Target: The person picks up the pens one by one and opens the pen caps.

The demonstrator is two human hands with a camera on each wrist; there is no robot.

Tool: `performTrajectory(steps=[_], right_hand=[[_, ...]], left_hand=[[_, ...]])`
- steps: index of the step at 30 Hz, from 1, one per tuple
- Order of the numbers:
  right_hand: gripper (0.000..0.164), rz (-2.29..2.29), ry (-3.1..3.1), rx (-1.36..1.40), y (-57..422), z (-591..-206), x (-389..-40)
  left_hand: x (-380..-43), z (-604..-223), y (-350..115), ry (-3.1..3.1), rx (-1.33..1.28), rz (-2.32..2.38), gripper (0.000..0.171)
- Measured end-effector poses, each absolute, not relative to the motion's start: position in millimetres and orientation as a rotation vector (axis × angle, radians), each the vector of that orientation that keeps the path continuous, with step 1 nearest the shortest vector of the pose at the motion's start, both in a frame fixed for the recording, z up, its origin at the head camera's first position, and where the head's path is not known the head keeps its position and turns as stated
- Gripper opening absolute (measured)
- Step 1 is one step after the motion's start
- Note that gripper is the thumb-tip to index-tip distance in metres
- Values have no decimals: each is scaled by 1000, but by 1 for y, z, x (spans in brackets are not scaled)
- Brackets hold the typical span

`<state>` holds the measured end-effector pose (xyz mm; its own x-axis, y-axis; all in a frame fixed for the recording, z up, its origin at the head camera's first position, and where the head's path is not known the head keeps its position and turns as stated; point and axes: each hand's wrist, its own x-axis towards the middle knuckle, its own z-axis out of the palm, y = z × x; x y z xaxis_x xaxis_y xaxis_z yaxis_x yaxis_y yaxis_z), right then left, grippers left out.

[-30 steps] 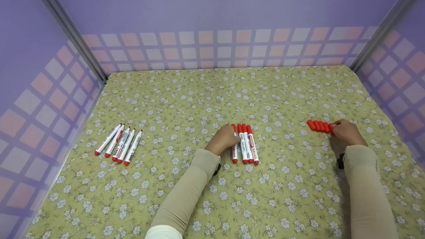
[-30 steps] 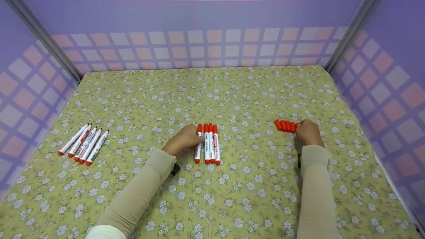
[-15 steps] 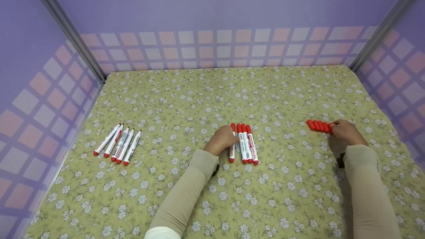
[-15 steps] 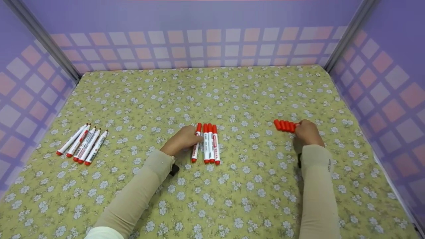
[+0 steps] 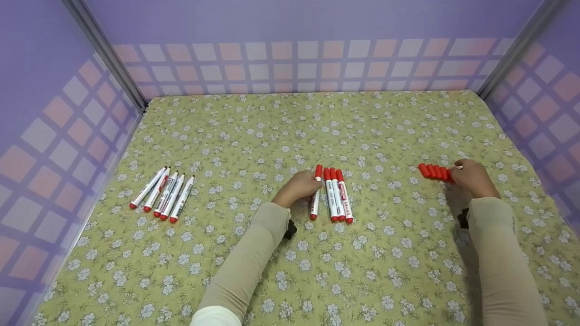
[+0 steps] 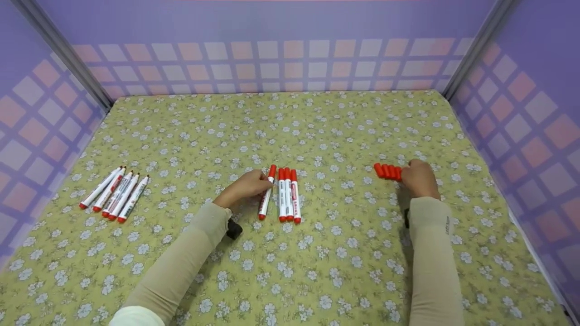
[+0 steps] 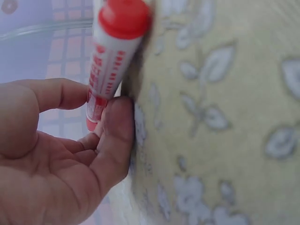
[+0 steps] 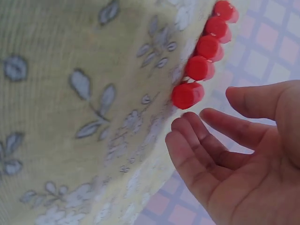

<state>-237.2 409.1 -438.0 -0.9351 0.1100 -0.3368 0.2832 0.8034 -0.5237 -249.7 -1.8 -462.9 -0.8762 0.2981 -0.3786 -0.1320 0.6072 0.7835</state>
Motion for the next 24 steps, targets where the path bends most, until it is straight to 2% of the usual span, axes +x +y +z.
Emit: performTrajectory(steps=[3, 8, 10, 18, 24], right_hand=[[60, -863, 2734, 268, 403, -435, -237], [64, -853, 2764, 208, 389, -430, -240], [65, -838, 2777, 166, 382, -426, -242], [64, -820, 2812, -24, 351, -410, -244], [57, -803, 2860, -182, 324, -401, -238]], left_hand=[[-252, -463, -5, 2304, 115, 1251, 26], [-255, -461, -14, 2164, 43, 1394, 7], [-256, -460, -18, 2127, 16, 1411, 5], [-258, -459, -26, 2037, 15, 1504, 14], [-258, -449, -27, 2027, 43, 1520, 29]])
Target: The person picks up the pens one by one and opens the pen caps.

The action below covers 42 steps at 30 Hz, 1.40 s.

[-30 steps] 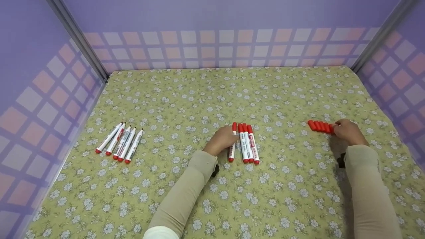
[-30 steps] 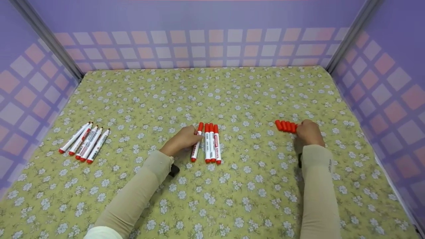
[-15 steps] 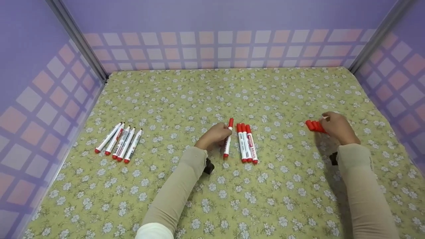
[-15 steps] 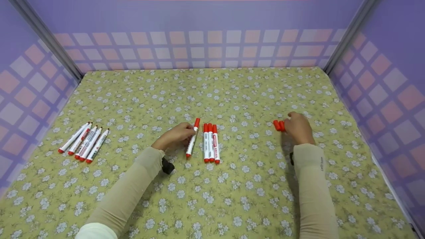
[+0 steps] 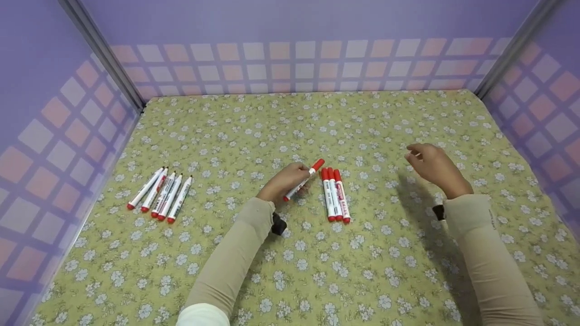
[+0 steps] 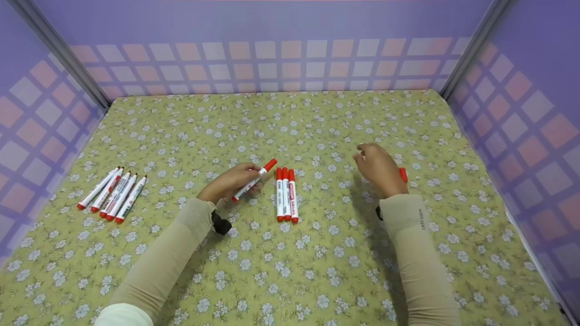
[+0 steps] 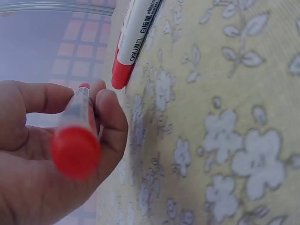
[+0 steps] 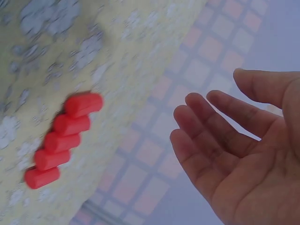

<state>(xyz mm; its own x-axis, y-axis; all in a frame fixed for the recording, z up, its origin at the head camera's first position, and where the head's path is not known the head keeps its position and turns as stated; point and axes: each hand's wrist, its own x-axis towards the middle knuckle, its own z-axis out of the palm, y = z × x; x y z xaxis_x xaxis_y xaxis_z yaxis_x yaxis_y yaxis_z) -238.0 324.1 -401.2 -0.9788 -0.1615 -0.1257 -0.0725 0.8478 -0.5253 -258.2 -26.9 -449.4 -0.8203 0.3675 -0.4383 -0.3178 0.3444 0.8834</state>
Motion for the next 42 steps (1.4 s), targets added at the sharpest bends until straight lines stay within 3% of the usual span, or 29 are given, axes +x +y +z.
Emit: performTrajectory(steps=[16, 30, 42], right_hand=[[42, -511, 2956, -959, 247, -392, -220], [39, -476, 2851, -1232, 203, -397, -212], [29, -372, 2866, -1329, 183, -404, -202]], left_hand=[[-241, -429, -30, 2618, 609, 1141, 27], [-220, -423, -23, 2928, 1131, 712, 23], [-210, -424, -20, 2951, 1315, 624, 26]])
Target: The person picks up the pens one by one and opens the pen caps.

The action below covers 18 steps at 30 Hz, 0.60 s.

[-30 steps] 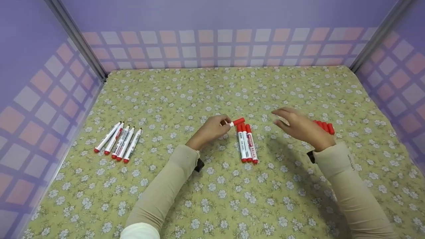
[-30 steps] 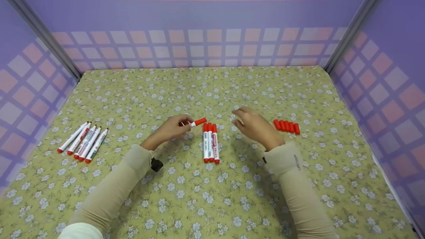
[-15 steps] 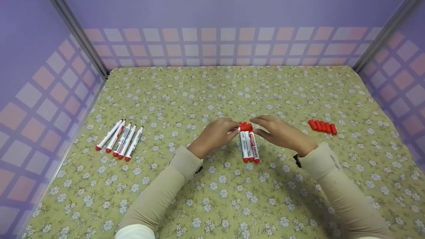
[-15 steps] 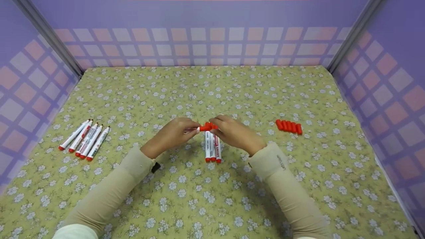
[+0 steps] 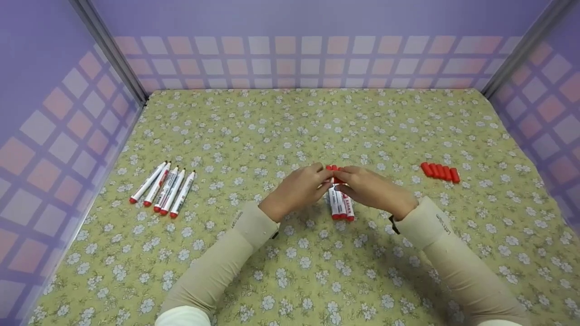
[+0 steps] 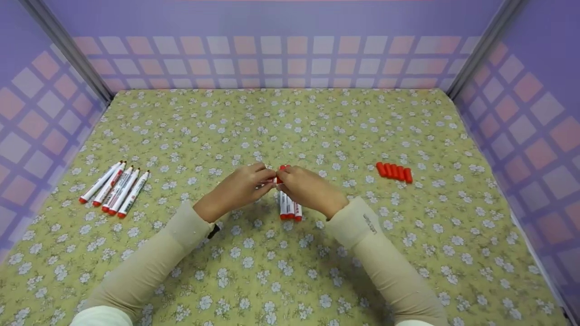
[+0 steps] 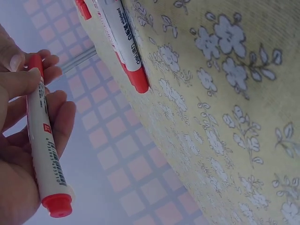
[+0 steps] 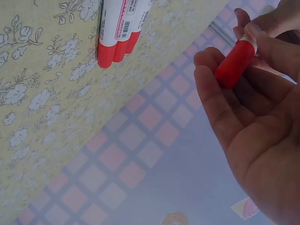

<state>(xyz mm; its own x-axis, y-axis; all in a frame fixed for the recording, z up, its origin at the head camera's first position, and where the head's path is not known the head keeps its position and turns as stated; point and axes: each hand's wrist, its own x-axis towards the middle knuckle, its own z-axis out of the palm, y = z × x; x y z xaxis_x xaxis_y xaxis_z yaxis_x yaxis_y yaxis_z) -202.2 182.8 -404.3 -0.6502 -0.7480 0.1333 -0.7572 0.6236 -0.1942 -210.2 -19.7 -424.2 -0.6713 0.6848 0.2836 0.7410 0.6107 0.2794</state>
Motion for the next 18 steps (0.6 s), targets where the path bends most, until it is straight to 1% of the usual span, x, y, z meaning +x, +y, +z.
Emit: performTrajectory(steps=[7, 12, 14, 18], right_hand=[[12, 92, -2744, 1233, 172, -408, -197], [4, 42, -2684, 1235, 172, -408, -196], [2, 46, -2647, 1236, 172, -409, -196], [4, 66, -2594, 1233, 172, -412, -197]], left_hand=[[-211, -426, -19, -2659, -1232, -561, 22], [-210, -426, -19, -2635, -1230, -488, 24], [-210, -427, -19, -2622, -1232, -450, 25], [-210, -429, -19, -2608, -1232, -428, 27]])
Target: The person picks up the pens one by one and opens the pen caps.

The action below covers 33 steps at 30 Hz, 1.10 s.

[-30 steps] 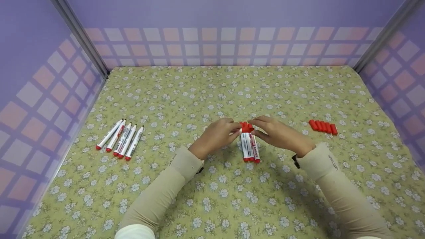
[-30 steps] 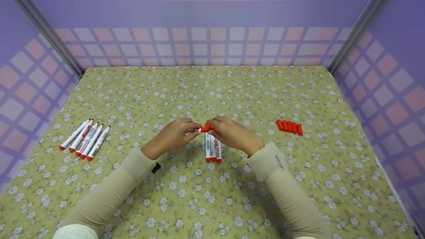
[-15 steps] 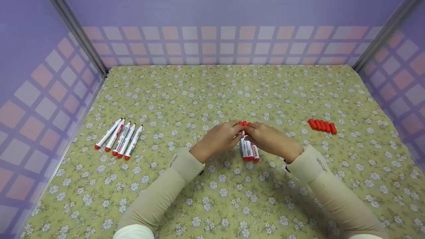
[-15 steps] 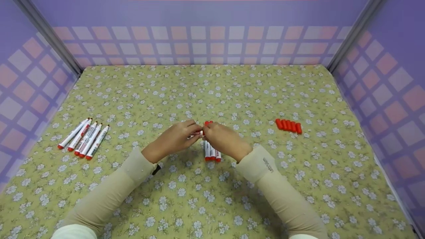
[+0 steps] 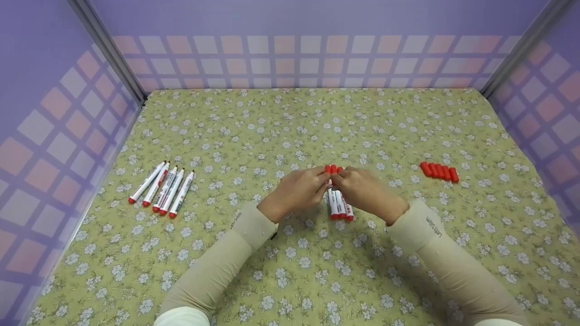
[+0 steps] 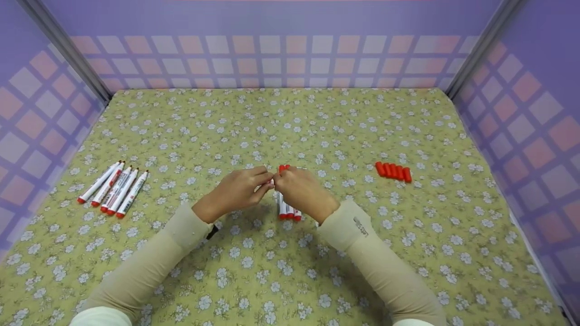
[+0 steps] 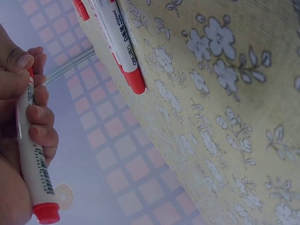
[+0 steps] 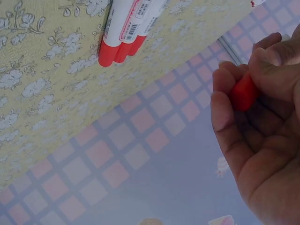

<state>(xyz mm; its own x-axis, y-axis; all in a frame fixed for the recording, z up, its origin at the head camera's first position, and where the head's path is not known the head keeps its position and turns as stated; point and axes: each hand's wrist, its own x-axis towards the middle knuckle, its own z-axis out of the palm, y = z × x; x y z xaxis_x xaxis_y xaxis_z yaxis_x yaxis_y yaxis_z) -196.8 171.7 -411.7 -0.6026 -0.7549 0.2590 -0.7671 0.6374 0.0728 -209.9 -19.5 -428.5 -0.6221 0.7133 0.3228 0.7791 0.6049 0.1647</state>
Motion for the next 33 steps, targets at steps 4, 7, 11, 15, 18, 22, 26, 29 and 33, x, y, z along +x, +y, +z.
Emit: performTrajectory(steps=[4, 7, 11, 15, 18, 22, 26, 29, 33], right_hand=[[11, 101, -2549, 1234, 173, -415, -197], [11, 95, -2494, 1238, 174, -418, -198], [7, 36, -2407, 1259, 176, -420, -199], [13, 30, -2379, 1273, 176, -419, -199], [10, 46, -2398, 1262, 176, -419, -199], [7, 60, -2421, 1251, 176, -419, -199], [4, 84, -2423, 1246, 176, -418, -199], [3, 80, -2417, 1232, 176, -417, -199], [8, 71, -2438, 1197, 179, -415, -199]], left_hand=[[-210, -429, -19, -2617, -1234, -451, 24], [-211, -429, -19, -2644, -1237, -493, 24], [-212, -429, -20, -2714, -1220, -631, 25], [-212, -430, -22, -2733, -1214, -700, 24], [-212, -430, -22, -2725, -1219, -675, 24], [-212, -430, -21, -2731, -1212, -660, 25], [-211, -429, -21, -2745, -1196, -689, 28], [-210, -429, -23, -2767, -1173, -731, 29], [-210, -428, -29, -2800, -1140, -787, 28]])
